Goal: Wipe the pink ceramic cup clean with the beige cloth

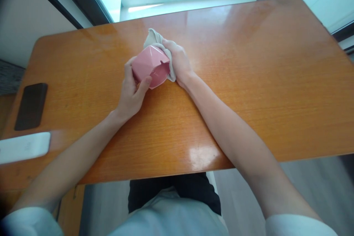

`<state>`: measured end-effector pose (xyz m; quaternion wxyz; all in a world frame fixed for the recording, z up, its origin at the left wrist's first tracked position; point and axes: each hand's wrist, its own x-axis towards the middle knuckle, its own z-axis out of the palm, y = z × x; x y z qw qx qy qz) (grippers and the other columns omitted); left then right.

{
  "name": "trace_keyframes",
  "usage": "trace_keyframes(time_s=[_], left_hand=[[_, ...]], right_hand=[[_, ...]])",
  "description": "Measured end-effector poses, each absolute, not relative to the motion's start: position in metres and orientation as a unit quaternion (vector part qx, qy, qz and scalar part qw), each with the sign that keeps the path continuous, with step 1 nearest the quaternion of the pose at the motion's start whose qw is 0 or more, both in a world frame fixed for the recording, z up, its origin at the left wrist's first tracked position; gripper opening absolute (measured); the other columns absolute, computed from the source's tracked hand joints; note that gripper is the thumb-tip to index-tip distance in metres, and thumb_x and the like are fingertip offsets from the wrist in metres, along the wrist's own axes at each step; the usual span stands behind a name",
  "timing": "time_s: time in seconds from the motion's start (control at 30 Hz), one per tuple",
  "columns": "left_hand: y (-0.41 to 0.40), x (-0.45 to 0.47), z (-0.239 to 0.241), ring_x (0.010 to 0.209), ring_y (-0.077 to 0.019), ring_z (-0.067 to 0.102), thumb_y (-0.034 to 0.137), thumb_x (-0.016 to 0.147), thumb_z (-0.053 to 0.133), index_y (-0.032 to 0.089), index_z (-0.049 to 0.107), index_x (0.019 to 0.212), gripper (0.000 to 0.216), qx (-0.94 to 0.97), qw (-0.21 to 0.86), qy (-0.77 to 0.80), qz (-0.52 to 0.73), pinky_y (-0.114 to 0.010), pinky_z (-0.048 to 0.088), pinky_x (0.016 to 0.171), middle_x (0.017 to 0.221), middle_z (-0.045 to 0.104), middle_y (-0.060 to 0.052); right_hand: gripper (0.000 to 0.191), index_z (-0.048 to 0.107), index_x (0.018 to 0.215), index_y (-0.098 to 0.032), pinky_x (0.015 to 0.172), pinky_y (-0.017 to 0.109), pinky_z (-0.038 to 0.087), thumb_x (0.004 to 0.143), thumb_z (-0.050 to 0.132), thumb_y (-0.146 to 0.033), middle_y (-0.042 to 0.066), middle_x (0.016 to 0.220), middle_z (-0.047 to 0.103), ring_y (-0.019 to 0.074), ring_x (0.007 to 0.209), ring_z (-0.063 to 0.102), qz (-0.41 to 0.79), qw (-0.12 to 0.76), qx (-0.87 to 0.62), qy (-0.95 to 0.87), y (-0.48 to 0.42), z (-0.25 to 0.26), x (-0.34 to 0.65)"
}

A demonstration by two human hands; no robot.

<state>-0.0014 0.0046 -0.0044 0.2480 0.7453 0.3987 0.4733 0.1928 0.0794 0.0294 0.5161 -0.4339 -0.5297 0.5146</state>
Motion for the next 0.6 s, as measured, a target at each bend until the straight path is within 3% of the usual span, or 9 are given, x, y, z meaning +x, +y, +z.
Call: trace_keyframes(time_s=[0.23, 0.37, 0.43, 0.5, 0.6], left_hand=[[-0.001, 0.000, 0.001, 0.155, -0.0353, 0.061, 0.080, 0.110, 0.058, 0.034, 0.039, 0.166, 0.075, 0.740, 0.255, 0.407, 0.471, -0.055, 0.053, 0.129, 0.160, 0.064, -0.012], [0.000, 0.001, 0.003, 0.154, -0.0355, 0.062, 0.083, 0.107, 0.060, 0.033, 0.038, 0.168, 0.081, 0.728, 0.277, 0.412, 0.473, -0.056, 0.058, 0.126, 0.168, 0.060, -0.010], [0.003, 0.000, 0.000, 0.150, -0.0364, 0.065, 0.088, 0.104, 0.061, 0.033, 0.043, 0.163, 0.083, 0.732, 0.279, 0.392, 0.482, -0.058, 0.061, 0.123, 0.166, 0.063, -0.010], [0.005, -0.003, -0.005, 0.143, -0.0374, 0.068, 0.092, 0.101, 0.060, 0.031, 0.051, 0.155, 0.082, 0.746, 0.265, 0.374, 0.483, -0.060, 0.063, 0.119, 0.157, 0.068, -0.011], [0.007, -0.006, -0.012, 0.138, -0.0383, 0.070, 0.092, 0.101, 0.059, 0.029, 0.058, 0.146, 0.077, 0.757, 0.253, 0.376, 0.470, -0.060, 0.064, 0.114, 0.147, 0.072, -0.014]], right_hand=[[0.063, 0.051, 0.077, -0.033, 0.088, 0.040, 0.053, 0.102, 0.051, -0.090, 0.002, 0.083, 0.063, 0.0255, 0.088, 0.058, 0.390, 0.488, -0.445, -0.642, 0.059, 0.068, 0.196], [0.045, 0.067, 0.095, -0.037, 0.107, 0.041, 0.052, 0.115, 0.042, -0.069, 0.004, 0.112, 0.079, 0.0294, 0.116, 0.065, 0.208, 0.375, -0.432, -0.794, 0.032, 0.098, 0.187], [0.047, 0.073, 0.110, -0.035, 0.121, 0.046, 0.046, 0.120, 0.031, -0.052, 0.007, 0.130, 0.079, 0.0325, 0.129, 0.063, 0.105, 0.301, -0.397, -0.861, 0.021, 0.105, 0.178], [0.049, 0.076, 0.120, -0.030, 0.134, 0.052, 0.035, 0.120, 0.028, -0.039, 0.010, 0.139, 0.078, 0.0352, 0.135, 0.061, 0.027, 0.243, -0.360, -0.900, 0.014, 0.105, 0.169], [0.047, 0.077, 0.125, -0.028, 0.141, 0.054, 0.025, 0.119, 0.031, -0.036, 0.010, 0.144, 0.077, 0.0365, 0.135, 0.061, -0.006, 0.212, -0.335, -0.918, 0.011, 0.101, 0.162]])
